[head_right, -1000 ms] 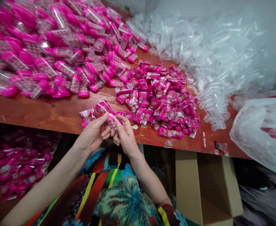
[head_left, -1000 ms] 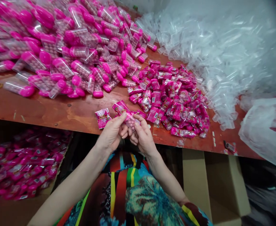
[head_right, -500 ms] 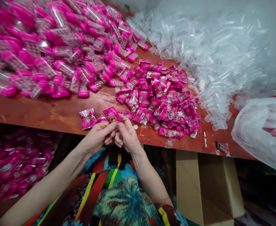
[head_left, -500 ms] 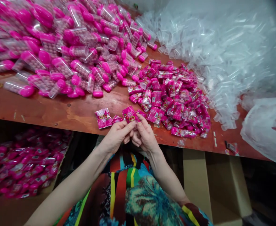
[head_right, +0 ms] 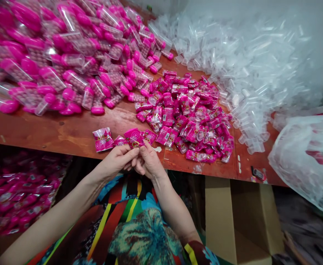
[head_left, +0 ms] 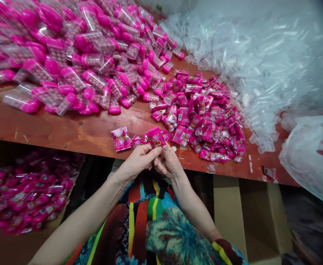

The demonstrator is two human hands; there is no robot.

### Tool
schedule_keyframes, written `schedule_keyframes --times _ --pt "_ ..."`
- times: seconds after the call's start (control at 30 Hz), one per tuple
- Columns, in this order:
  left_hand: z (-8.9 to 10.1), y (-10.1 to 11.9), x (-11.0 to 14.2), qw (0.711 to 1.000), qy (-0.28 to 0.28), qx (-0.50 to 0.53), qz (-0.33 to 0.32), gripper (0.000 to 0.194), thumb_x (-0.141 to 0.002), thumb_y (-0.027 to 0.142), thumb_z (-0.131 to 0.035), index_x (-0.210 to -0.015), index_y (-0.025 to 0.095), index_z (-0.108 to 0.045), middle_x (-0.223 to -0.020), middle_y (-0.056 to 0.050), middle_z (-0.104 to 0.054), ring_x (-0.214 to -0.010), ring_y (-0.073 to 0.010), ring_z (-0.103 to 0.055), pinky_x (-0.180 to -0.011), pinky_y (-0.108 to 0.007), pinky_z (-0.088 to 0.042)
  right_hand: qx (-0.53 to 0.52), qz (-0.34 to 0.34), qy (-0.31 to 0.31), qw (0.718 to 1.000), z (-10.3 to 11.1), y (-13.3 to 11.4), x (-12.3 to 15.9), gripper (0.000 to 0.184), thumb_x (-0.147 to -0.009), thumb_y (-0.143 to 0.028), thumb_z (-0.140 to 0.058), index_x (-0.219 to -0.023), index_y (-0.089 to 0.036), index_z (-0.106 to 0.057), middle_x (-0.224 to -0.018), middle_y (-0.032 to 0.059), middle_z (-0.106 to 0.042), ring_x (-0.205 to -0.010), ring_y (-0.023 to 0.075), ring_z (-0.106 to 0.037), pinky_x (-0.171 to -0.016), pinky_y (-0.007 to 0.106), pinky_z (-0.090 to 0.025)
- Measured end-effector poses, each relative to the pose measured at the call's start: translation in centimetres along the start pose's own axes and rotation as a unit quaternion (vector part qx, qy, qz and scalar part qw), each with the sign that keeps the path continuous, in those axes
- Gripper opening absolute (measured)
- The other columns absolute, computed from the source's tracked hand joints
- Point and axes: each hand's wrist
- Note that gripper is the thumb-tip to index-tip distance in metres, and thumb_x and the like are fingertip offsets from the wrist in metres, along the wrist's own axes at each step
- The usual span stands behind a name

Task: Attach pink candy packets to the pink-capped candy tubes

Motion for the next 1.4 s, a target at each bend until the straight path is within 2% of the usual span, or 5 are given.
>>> schedule_keyframes --times 0.37,0.6,0.8,1.03,1.4 --pt "-0.1 -1.2 -0.2 0.999 0.026 0.030 -0.002 0.045 -0.083 0.052 -0.065 -0.059 0.016 -0.051 -0.046 -0.001 -0.056 -0.038 -0.0056 -0.037 -0.039 -0.019 -0.026 0.008 -0.029 0.057 0.998 -1.0 0.3 -0.3 0.052 -0.073 -0.068 -0.069 -0.076 -0.022 -0.044 -0.044 -0.0096 -0.056 -0.021 0.0041 -0.033 -0.024 0.016 -0.025" --pt "1.5 2.3 -0.5 0.983 0.127 0.032 -0.131 0.028 -0.086 0.044 -0.064 -0.088 0.016 -0.071 -0.052 0.002 -0.057 -0.040 -0.0074 -0.043 -0.044 -0.021 -0.037 0.166 0.140 0.119 0.969 -0.8 -9.0 -2.0 0.042 -0.090 -0.059 -0.053 -0.107 -0.022 -0.057 -0.085 0.0004 -0.069 -0.039 0.0032 -0.047 -0.032 0.016 -0.034" --pt "3.0 2.1 0.6 0.956 0.235 0.043 -0.170 0.021 -0.085 0.036 -0.064 -0.089 0.016 -0.071 -0.092 -0.006 -0.072 -0.039 -0.0031 -0.038 -0.040 -0.022 -0.037 0.552 0.249 0.161 0.779 0.0 -6.4 -0.9 0.049 -0.098 -0.049 -0.043 -0.141 -0.026 -0.045 -0.116 0.0112 -0.063 -0.090 0.0199 -0.065 -0.072 0.036 -0.056" --pt "3.0 0.3 2.8 0.974 0.211 -0.019 -0.079 0.025 -0.085 0.039 -0.064 -0.077 0.017 -0.070 -0.052 0.001 -0.058 -0.036 -0.0057 -0.035 -0.037 -0.020 -0.028 0.843 0.217 0.144 0.471 1.7 3.7 3.7 0.069 -0.088 -0.051 -0.061 -0.144 -0.014 -0.045 -0.151 0.0238 -0.038 -0.138 0.0403 -0.032 -0.106 0.059 -0.031" --pt "1.5 -5.4 2.6 0.991 0.075 -0.044 0.106 0.040 -0.083 0.052 -0.062 -0.072 0.015 -0.072 -0.054 -0.005 -0.067 -0.029 -0.0059 -0.039 -0.034 -0.020 -0.027 0.751 0.341 0.139 0.547 3.7 3.8 5.0 0.021 -0.091 -0.020 -0.061 -0.109 -0.027 -0.069 -0.114 0.0073 -0.064 -0.117 0.0247 -0.053 -0.099 0.044 -0.040"
Point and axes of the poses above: each hand's wrist, its own x-axis away from the middle knuckle, its own z-axis out of the back of the hand, y = z × x
